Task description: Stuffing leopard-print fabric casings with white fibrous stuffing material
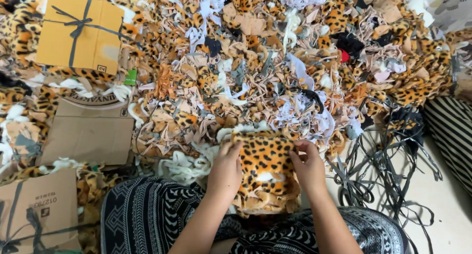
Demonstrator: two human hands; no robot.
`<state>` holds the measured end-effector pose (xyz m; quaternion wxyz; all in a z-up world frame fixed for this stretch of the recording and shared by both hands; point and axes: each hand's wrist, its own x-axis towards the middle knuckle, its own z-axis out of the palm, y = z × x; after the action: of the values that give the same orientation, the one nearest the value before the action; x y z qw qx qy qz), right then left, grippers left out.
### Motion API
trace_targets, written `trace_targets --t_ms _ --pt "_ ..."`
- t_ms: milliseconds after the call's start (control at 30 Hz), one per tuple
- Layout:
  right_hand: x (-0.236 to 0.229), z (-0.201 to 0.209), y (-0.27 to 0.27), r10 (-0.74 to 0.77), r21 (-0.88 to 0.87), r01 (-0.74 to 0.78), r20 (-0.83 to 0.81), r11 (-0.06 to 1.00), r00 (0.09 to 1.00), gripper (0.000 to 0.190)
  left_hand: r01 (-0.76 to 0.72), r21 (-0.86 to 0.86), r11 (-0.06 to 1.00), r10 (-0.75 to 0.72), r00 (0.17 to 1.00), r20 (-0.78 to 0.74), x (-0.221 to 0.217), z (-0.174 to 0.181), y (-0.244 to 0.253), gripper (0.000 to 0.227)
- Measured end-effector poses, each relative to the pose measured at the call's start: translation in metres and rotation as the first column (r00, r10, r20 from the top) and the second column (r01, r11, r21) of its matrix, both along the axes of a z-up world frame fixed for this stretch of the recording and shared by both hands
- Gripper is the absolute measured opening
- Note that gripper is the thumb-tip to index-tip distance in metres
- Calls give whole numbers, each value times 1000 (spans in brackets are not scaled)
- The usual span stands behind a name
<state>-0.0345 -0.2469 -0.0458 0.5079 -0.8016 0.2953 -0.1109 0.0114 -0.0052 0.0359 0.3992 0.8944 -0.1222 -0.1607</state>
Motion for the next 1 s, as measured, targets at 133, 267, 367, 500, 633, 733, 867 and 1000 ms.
trace_targets --t_ms 133,267,367,500,633,733,867,1000 --pt "0 4 12 93 -515 -74 12 854 996 29 -14 231 973 -26 985 169 2 -15 -9 46" --pt "1 27 53 335 -652 -318 -103 689 937 41 150 192 970 -212 908 361 -1 -32 -18 55" --pt "3 14 63 386 -496 -554 -404 669 829 65 253 286 924 -322 919 227 3 -65 -20 70" --pt "10 -9 60 340 -409 -670 -629 620 699 73 269 404 874 -310 950 37 8 -82 -23 71" --pt "12 -15 62 325 -402 -688 -664 605 674 74 261 395 881 -295 955 28 9 -88 -24 70" --pt "10 -19 62 314 -424 -671 -647 609 694 73 261 379 888 -289 957 16 10 -84 -23 69" --pt "11 -4 63 320 -396 -671 -654 627 685 76 280 409 869 -304 953 -7 12 -80 -24 73" --pt "15 42 64 347 -312 -570 -547 760 762 73 203 346 916 -245 966 80 26 -61 -18 71"
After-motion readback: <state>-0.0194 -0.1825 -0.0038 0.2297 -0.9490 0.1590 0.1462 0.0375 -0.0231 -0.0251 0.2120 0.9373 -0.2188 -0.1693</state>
